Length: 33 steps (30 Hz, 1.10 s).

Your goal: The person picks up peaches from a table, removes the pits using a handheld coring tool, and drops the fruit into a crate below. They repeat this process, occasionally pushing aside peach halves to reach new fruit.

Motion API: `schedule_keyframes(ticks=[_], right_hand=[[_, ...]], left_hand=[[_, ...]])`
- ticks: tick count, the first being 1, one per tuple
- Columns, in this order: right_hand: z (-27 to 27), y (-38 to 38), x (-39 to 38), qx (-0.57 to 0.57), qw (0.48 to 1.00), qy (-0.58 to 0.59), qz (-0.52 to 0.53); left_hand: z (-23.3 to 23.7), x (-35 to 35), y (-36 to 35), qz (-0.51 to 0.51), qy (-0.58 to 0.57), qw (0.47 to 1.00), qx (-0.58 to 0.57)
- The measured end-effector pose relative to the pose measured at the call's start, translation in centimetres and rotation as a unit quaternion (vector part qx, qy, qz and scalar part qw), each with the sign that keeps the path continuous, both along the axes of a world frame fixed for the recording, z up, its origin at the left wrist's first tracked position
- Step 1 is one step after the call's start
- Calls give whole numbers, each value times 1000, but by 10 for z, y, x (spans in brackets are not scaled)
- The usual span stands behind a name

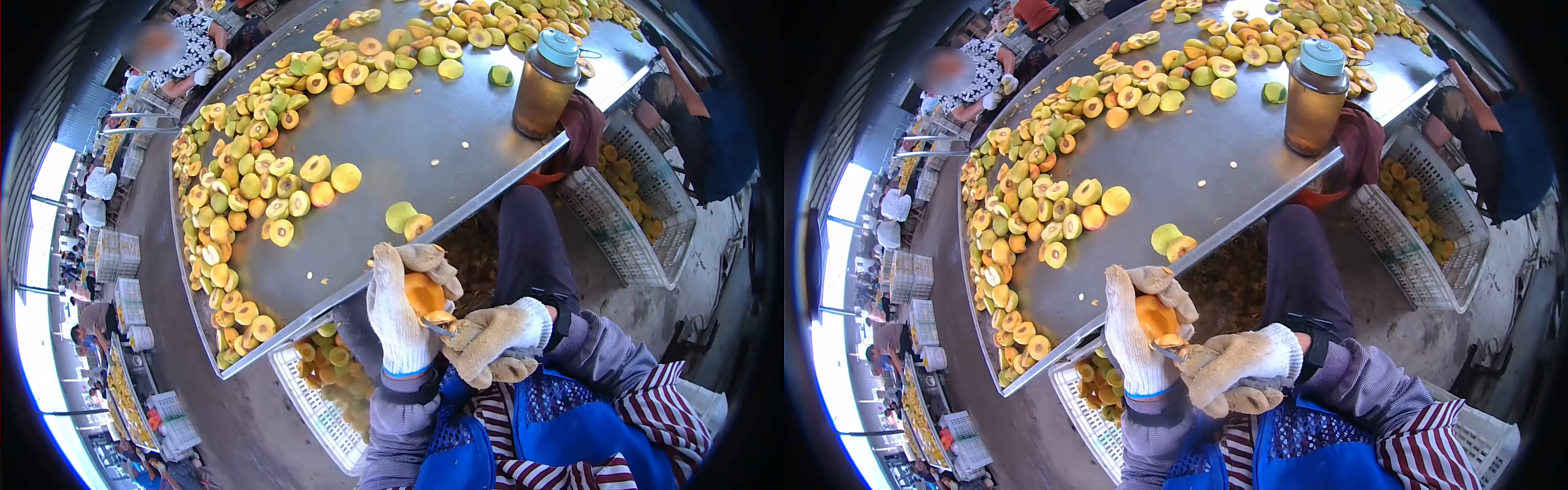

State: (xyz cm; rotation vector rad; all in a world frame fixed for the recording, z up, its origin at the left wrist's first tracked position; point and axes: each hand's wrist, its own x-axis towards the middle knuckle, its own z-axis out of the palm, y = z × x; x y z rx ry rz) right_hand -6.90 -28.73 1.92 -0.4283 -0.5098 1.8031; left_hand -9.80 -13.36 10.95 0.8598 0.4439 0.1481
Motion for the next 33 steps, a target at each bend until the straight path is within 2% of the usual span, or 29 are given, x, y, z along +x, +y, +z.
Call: schedule_keyframes(ticks=[3,4,5,6,7,9,10,11,13,15,17,18,19,21,22,23,24,27,30,33], right_hand=[[-10,15,-6,70,971,222,50],[-8,26,-7,108,940,313,85],[4,8,-5,-26,989,143,-19],[70,5,7,-181,980,-39,-71],[70,7,6,-144,989,-18,-18],[66,10,9,-68,994,17,86],[42,13,-9,-15,999,29,8],[26,3,-10,-65,998,-1,-12],[57,0,1,-166,983,-60,-45],[62,-1,3,-220,967,-109,-71],[57,-7,6,-235,960,-121,-93],[49,-9,6,-222,960,-144,-89],[44,-8,5,-229,958,-151,-81],[42,-2,6,-245,953,-167,-63],[62,4,8,-254,944,-200,-65],[55,8,4,-258,942,-211,-47],[55,10,3,-261,940,-215,-52],[52,9,1,-252,936,-225,-101],[47,0,2,-268,924,-227,-152],[46,-11,5,-276,915,-234,-179]], left_hand=[[-4,0,6,-9,20,999,-28],[-9,1,2,44,3,999,1],[-10,1,3,50,-4,998,44],[-11,1,4,55,-10,995,86],[-11,2,6,59,-16,990,128],[-19,10,17,89,45,987,127],[-23,10,21,76,32,989,121],[-25,7,23,61,20,991,115],[-19,-6,25,81,47,982,165],[-20,-30,44,129,82,942,299],[-27,-58,73,168,119,867,454],[-61,-84,116,104,185,796,568],[-74,-96,138,21,267,564,781],[-84,-111,146,-59,228,394,888],[-74,-93,136,-30,176,525,832],[-64,-74,118,-9,119,646,754],[-68,-53,101,7,58,710,702],[-58,9,59,-110,-36,756,645],[-81,65,39,-154,-131,660,723],[-119,95,50,-291,-32,520,803]])
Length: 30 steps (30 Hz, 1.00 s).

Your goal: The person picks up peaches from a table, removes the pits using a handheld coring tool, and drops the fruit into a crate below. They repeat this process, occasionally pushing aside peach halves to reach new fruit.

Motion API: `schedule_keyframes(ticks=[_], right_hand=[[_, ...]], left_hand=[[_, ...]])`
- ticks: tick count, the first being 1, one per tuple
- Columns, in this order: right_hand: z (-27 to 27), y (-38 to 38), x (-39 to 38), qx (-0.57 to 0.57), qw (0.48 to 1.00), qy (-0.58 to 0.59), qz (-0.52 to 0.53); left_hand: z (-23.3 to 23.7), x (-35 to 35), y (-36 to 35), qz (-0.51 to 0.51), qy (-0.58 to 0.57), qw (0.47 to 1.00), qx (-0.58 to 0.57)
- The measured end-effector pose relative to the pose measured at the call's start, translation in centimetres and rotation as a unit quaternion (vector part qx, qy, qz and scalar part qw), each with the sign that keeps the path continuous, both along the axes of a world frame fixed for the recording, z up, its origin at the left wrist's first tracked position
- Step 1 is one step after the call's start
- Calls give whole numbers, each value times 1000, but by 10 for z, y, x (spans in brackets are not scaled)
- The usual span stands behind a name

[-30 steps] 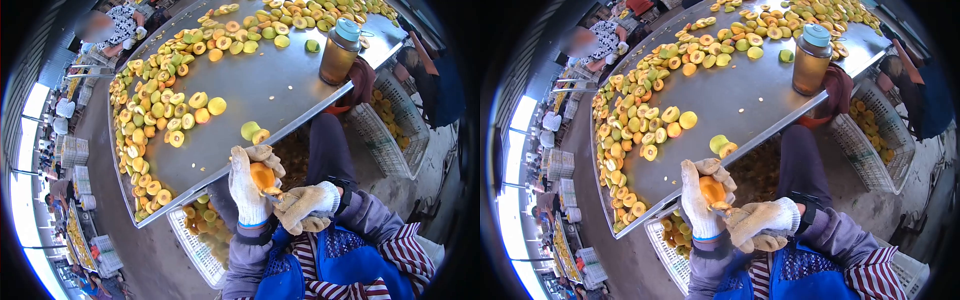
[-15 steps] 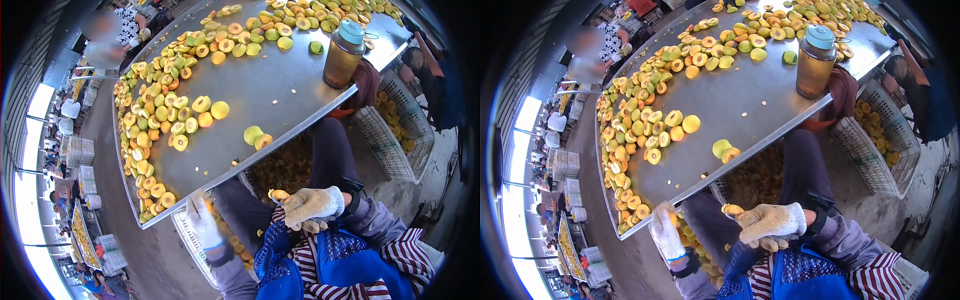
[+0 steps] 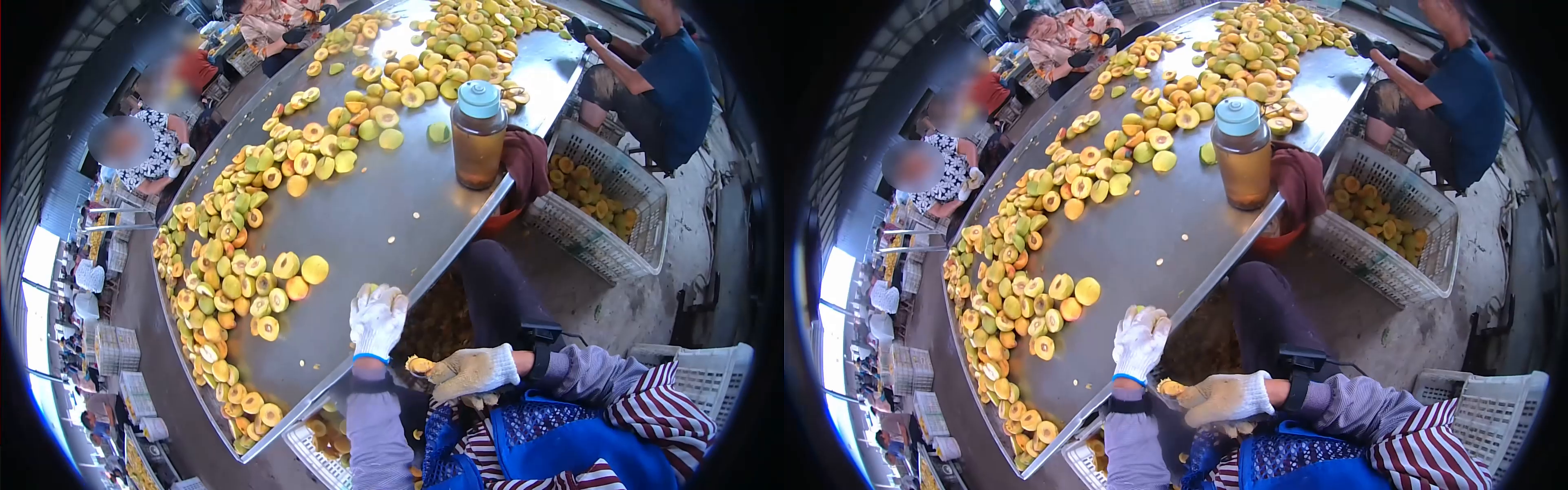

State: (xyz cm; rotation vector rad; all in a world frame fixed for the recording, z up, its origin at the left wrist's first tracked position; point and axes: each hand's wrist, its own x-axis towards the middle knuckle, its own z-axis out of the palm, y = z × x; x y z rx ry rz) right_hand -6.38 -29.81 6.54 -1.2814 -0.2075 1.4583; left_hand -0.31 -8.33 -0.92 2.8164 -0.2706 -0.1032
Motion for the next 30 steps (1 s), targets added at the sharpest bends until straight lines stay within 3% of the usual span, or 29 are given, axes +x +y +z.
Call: schedule_keyframes(ticks=[3,8,9,12,13,16,18,20,23,30], right_hand=[[-1,-3,4,-20,1000,-2,3],[-9,7,11,-31,999,5,23],[1,11,13,-22,1000,4,18],[-2,17,14,-9,999,9,41],[-3,17,12,-2,999,14,32],[-7,17,11,12,1000,24,-5],[-7,20,11,-1,1000,26,1],[-5,24,11,-15,1000,26,2],[-1,24,14,-41,999,21,3],[-15,22,14,-41,999,15,19]], left_hand=[[-19,-3,23,54,-31,998,18],[-5,-22,68,117,42,992,21],[-6,-24,80,127,58,987,79],[-9,-33,97,190,28,979,64],[-8,-35,98,170,14,981,95],[3,-29,84,133,-48,990,-19],[9,-23,58,149,-31,978,-139],[19,-13,35,201,95,974,-43],[7,8,38,184,203,962,-17],[3,-8,43,274,143,941,-141]])
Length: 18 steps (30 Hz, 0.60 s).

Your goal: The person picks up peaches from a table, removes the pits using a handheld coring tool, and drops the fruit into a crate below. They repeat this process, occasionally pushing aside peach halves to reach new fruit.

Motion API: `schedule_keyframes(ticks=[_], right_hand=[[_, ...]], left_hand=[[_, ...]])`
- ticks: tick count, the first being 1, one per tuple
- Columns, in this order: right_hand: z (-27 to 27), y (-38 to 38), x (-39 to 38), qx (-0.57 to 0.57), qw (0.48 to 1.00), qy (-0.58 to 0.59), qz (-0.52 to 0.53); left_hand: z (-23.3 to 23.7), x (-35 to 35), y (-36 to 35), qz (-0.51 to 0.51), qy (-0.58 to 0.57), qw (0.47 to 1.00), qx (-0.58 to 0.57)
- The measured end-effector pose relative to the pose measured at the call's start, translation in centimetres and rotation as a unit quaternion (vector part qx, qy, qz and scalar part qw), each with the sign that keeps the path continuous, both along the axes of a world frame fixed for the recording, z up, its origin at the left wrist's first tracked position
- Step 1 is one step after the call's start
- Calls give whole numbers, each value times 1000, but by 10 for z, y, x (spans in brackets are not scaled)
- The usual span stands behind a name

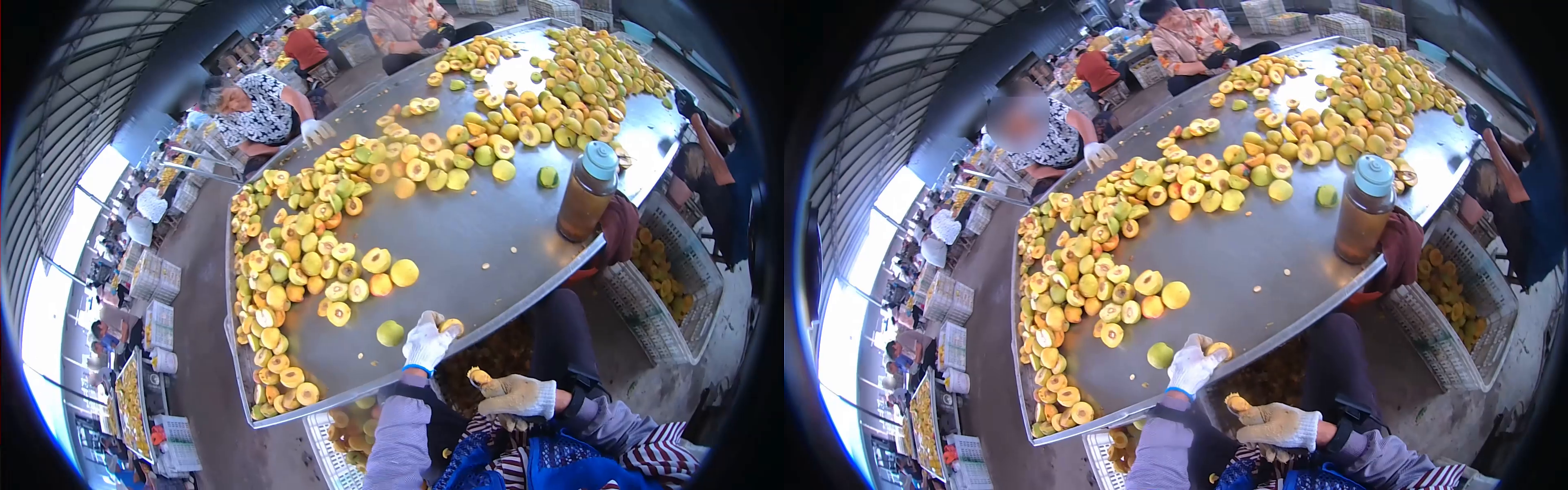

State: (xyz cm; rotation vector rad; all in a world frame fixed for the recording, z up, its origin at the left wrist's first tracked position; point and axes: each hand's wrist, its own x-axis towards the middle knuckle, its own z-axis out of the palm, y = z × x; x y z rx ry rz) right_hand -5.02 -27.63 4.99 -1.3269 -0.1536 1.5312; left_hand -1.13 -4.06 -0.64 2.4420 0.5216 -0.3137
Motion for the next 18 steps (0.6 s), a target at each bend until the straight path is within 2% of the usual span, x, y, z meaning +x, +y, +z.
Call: schedule_keyframes(ticks=[1,2,4,6,7,8,9,10,11,12,13,14,15,16,17,18], right_hand=[[-6,1,-2,12,1000,-4,7],[-3,0,-1,8,1000,-10,15],[-8,-2,-3,5,1000,-15,14],[-1,1,0,-8,997,-65,29],[7,5,3,-9,994,-106,36],[11,7,2,-12,989,-144,42],[2,7,-3,32,982,-186,-1],[-6,8,-8,74,969,-230,-41],[-5,5,-12,67,951,-296,-62],[-2,2,-16,56,928,-357,-83],[36,3,-12,-7,974,-206,-93],[33,1,-11,19,961,-265,-77],[35,1,-14,65,959,-256,-99],[39,4,-15,112,954,-252,-122],[44,4,-15,71,975,-183,-100],[44,6,-18,97,970,-194,-114]], left_hand=[[-7,-4,5,42,-30,997,-61],[-11,-11,10,97,-59,973,-199],[13,-21,9,190,-117,860,-460],[56,-40,-9,132,-175,772,-596],[58,-45,-12,41,-195,770,-606],[65,-53,-19,11,-173,818,-549],[72,-58,-21,-50,-187,912,-361],[80,-61,-25,-112,-188,963,-158],[92,-63,-33,6,-152,980,-128],[85,-65,-32,64,-182,973,-130],[64,-66,-25,130,-219,907,-334],[46,-69,-21,196,-243,794,-521],[73,-73,-30,249,-229,733,-590],[79,-77,-34,241,-229,711,-620],[81,-80,-37,233,-232,687,-648],[81,-82,-39,224,-238,661,-675]])
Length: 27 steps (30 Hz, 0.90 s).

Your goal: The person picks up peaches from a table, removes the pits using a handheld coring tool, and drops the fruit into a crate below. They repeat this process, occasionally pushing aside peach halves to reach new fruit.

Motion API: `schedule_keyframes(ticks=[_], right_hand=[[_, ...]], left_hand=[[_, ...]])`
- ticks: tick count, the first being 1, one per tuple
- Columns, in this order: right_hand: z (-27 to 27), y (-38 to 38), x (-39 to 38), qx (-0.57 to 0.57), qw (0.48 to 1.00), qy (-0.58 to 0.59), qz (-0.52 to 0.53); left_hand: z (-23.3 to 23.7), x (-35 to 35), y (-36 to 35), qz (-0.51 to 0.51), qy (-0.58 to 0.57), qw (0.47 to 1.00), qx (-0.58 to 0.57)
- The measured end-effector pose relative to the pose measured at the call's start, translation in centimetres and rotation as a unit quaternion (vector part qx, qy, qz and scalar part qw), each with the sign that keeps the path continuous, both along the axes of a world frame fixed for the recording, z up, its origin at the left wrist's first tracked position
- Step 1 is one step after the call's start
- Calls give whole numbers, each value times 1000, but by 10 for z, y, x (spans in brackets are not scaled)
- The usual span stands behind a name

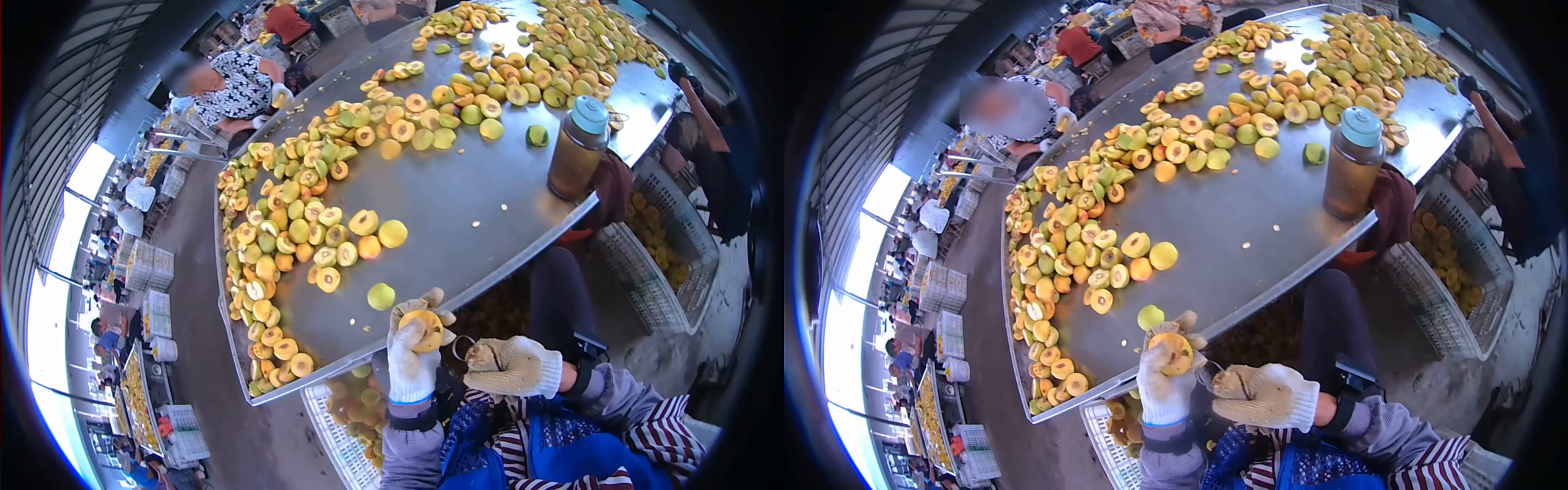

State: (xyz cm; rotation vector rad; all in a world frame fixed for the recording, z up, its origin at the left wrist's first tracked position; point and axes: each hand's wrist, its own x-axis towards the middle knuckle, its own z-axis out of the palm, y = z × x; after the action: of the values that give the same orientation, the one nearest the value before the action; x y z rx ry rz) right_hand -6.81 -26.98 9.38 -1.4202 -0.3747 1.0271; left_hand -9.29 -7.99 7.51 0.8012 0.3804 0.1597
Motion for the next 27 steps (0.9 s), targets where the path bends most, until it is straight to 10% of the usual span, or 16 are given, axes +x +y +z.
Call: schedule_keyframes(ticks=[13,27], right_hand=[[1,2,-6,55,996,-65,-15],[20,-9,1,56,966,171,185]], left_hand=[[23,-15,-48,45,-78,993,78],[45,-20,-67,91,-84,944,307]])
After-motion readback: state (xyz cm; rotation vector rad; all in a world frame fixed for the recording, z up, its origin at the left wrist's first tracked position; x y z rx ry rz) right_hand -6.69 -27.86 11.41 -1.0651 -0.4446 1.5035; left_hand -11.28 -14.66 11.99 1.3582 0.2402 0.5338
